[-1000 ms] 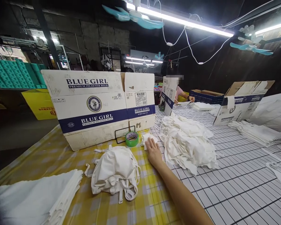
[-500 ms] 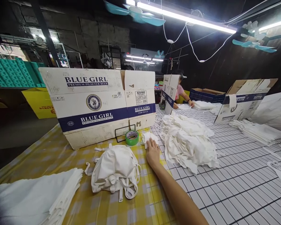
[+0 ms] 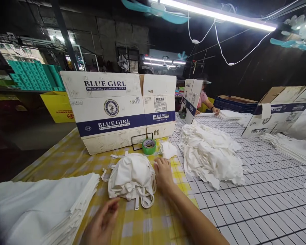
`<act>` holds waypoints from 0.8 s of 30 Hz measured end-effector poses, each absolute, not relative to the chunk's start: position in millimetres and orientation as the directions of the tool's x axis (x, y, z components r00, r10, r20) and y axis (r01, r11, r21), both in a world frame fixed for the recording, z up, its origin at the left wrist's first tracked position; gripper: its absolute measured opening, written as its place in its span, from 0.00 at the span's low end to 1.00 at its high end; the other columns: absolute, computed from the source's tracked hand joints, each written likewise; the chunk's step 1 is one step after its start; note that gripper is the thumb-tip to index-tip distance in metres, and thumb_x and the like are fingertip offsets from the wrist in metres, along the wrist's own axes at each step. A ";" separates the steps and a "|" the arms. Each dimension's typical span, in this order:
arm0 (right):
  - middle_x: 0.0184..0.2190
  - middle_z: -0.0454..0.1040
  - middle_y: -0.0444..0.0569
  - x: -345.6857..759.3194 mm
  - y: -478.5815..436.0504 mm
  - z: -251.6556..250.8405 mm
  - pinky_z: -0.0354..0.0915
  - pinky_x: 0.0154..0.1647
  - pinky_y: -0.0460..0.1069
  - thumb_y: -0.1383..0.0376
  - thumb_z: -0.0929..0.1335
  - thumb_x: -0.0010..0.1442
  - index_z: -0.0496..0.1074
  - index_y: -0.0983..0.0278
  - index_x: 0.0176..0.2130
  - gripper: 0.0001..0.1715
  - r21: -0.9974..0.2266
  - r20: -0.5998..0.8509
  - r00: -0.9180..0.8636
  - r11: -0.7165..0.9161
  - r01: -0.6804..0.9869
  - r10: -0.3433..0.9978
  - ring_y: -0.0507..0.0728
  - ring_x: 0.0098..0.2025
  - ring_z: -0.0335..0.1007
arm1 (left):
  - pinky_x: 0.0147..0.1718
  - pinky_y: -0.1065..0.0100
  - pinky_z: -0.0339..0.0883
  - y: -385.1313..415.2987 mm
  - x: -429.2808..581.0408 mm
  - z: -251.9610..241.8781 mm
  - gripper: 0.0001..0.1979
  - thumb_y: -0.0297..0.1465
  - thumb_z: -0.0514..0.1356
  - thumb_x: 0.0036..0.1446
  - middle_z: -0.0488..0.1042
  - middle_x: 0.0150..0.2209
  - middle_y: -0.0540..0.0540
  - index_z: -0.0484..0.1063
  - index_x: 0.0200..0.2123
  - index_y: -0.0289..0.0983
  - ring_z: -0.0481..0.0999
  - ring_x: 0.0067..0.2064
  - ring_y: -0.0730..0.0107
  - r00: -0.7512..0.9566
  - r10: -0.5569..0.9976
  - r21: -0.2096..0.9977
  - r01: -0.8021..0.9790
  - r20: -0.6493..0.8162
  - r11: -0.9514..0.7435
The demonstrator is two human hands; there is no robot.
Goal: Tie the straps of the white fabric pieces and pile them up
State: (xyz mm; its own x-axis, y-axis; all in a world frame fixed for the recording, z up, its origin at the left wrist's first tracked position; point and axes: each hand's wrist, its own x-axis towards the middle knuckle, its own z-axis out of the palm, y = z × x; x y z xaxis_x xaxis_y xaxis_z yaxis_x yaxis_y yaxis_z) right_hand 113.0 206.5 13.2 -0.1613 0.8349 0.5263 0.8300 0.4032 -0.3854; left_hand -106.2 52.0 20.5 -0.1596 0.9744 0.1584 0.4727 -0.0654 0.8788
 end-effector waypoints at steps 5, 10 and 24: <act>0.55 0.62 0.53 59.8 177.2 36.6 0.54 0.51 0.55 0.54 0.68 0.53 0.57 0.60 0.57 0.36 -0.362 0.569 -0.348 0.607 0.708 0.745 0.62 0.54 0.56 | 0.51 0.55 0.61 101.2 -102.3 25.2 0.24 0.32 0.53 0.53 0.64 0.52 0.39 0.59 0.54 0.36 0.63 0.55 0.57 -0.229 0.876 0.691 0.708 0.425 -0.150; 0.36 0.73 0.47 36.2 183.1 42.7 0.56 0.43 0.52 0.65 0.67 0.54 0.72 0.57 0.41 0.12 -0.348 0.460 -0.391 0.567 0.747 0.797 0.58 0.41 0.65 | 0.47 0.61 0.64 120.4 -101.6 16.9 0.24 0.26 0.52 0.52 0.68 0.46 0.39 0.58 0.54 0.33 0.67 0.50 0.60 -0.200 0.910 0.663 0.741 0.364 -0.102; 0.31 0.70 0.45 57.8 109.9 167.9 0.59 0.34 0.47 0.61 0.62 0.61 0.69 0.61 0.35 0.09 -0.726 0.665 -0.043 0.659 0.198 0.746 0.53 0.33 0.65 | 0.37 0.65 0.66 78.8 -86.8 68.2 0.33 0.31 0.55 0.51 0.63 0.50 0.43 0.51 0.60 0.42 0.69 0.44 0.61 -0.054 0.929 0.763 0.589 0.365 -0.266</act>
